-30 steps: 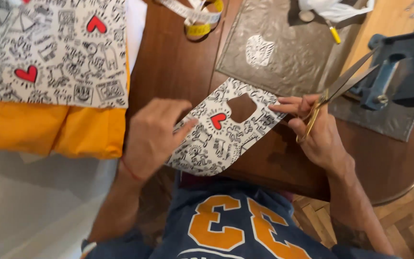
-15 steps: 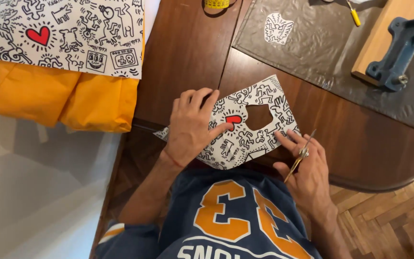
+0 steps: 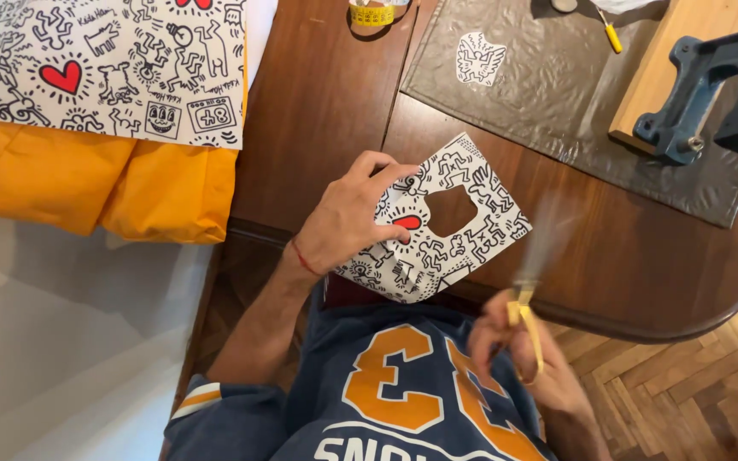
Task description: Cutting out a printed pattern from a piece of paper using scissors
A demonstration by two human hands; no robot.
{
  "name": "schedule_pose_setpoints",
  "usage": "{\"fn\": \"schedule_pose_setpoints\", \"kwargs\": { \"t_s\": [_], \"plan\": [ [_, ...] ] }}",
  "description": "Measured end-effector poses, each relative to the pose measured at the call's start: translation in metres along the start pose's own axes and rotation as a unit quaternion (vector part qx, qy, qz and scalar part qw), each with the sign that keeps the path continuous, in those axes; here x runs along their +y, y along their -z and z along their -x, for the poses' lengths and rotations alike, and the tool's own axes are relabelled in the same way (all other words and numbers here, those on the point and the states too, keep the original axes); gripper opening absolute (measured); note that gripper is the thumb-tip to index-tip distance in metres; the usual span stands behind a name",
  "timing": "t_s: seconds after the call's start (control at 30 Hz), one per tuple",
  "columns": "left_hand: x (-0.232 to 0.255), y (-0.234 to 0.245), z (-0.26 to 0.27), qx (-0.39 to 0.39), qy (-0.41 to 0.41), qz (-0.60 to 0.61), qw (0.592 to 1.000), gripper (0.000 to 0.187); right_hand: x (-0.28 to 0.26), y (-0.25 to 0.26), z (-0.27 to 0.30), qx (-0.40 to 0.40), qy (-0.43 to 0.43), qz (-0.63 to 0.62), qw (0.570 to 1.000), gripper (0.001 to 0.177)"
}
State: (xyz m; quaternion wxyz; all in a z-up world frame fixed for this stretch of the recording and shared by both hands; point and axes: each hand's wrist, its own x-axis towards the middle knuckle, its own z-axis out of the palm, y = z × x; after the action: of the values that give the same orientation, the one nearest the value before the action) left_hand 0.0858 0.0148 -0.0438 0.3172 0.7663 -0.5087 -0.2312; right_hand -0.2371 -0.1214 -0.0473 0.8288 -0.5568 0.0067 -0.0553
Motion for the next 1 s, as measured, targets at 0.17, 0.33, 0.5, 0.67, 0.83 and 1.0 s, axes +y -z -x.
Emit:
{"fn": "schedule_pose_setpoints", "kwargs": {
  "t_s": [0.17,0.33,0.5,0.67,0.83,1.0],
  "plan": [
    [0.006,0.005,-0.007,-0.016,0.003,-0.001,1.0,0.098,0.028,-0.013,-0.008,0.022,-0.202,-0.137,0.969,0.07],
    [-0.001,0.002,-0.008,-0.024,-0.003,0.027,0.999,0.078,0.032,-0.014,-0.025,0.08,-0.258,-0.121,0.955,0.08],
    [-0.008,0.002,-0.003,-0.009,-0.021,0.089,0.996,0.065,0.027,-0.018,-0.035,0.065,-0.281,-0.143,0.947,0.074],
    [0.021,0.002,0.008,0.115,-0.029,0.222,0.968,0.024,0.036,-0.029,-0.033,0.01,-0.285,-0.13,0.95,0.068],
    [0.034,-0.014,0.026,0.154,-0.055,0.24,0.957,0.028,0.037,-0.046,-0.033,-0.001,-0.266,-0.128,0.955,0.069],
    [0.056,-0.035,0.044,0.186,-0.001,0.299,0.936,0.025,0.034,-0.053,-0.035,-0.004,-0.14,0.01,0.99,0.051]
  ]
}}
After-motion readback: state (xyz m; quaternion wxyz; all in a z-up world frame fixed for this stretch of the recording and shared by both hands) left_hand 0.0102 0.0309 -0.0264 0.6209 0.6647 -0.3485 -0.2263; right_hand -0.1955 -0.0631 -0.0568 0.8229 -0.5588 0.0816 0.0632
